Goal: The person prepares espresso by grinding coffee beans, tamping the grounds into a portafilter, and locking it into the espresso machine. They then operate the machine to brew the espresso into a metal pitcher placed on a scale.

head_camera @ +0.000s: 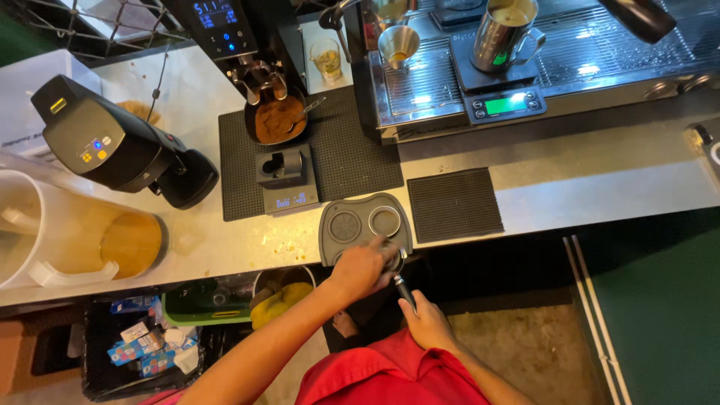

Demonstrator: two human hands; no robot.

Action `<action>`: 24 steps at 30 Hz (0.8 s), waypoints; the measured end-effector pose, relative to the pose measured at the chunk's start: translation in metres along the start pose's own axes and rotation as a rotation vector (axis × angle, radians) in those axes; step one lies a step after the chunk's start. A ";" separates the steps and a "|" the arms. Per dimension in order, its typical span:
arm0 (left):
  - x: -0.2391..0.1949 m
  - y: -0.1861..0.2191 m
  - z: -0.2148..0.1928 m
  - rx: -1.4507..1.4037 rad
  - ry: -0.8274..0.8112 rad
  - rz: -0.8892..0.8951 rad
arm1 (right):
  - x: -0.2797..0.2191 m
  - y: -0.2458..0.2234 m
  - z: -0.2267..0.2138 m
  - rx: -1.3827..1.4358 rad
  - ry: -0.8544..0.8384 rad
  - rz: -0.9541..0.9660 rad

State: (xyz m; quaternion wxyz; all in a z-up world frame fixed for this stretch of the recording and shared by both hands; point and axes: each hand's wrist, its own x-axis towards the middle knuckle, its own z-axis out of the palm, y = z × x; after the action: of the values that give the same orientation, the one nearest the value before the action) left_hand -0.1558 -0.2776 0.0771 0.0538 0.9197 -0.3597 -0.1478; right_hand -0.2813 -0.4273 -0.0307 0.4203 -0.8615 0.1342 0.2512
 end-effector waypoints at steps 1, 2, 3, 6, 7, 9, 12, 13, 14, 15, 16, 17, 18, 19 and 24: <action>-0.001 -0.002 -0.006 0.003 0.002 0.002 | 0.000 -0.002 -0.001 0.002 0.004 -0.002; -0.002 -0.003 -0.011 -0.041 0.099 0.199 | 0.000 -0.003 -0.002 0.001 -0.013 0.022; -0.002 -0.004 -0.016 -0.084 0.196 0.396 | 0.000 -0.003 -0.003 0.001 -0.029 0.046; -0.003 -0.001 -0.019 -0.145 0.169 0.103 | 0.001 0.000 -0.001 0.007 -0.027 0.010; -0.001 -0.002 -0.012 -0.145 0.171 0.106 | 0.001 -0.001 -0.003 0.007 -0.023 0.011; 0.003 -0.005 0.003 -0.054 -0.043 -0.057 | 0.001 -0.003 -0.005 -0.002 -0.040 0.032; -0.001 -0.005 -0.002 -0.115 0.118 0.332 | 0.003 0.001 -0.005 0.009 -0.041 0.005; -0.002 -0.003 -0.011 -0.113 0.120 0.333 | 0.005 0.005 -0.002 0.009 -0.038 0.003; -0.003 -0.001 -0.019 -0.203 0.155 0.291 | 0.008 0.009 0.000 0.008 -0.037 -0.017; -0.005 0.000 -0.027 -0.294 0.190 0.249 | 0.011 0.013 0.003 0.006 -0.036 -0.037; -0.003 -0.004 -0.014 -0.293 0.191 0.249 | 0.009 0.010 0.000 0.005 -0.036 -0.038; -0.001 -0.008 -0.002 -0.291 0.162 0.197 | 0.007 0.007 -0.002 0.012 -0.044 -0.028; 0.001 -0.013 0.010 -0.288 0.132 0.144 | 0.005 0.004 -0.004 0.019 -0.053 -0.018; -0.001 -0.012 0.011 -0.286 0.133 0.142 | 0.006 0.006 -0.003 0.018 -0.054 -0.021; -0.008 -0.024 0.003 -0.420 0.237 -0.086 | 0.009 0.009 -0.004 0.004 -0.060 0.007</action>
State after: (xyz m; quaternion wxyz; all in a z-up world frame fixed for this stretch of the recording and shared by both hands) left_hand -0.1472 -0.2546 0.0711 0.2794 0.9137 -0.2727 -0.1128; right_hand -0.2761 -0.4362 -0.0392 0.4250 -0.8523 0.1251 0.2782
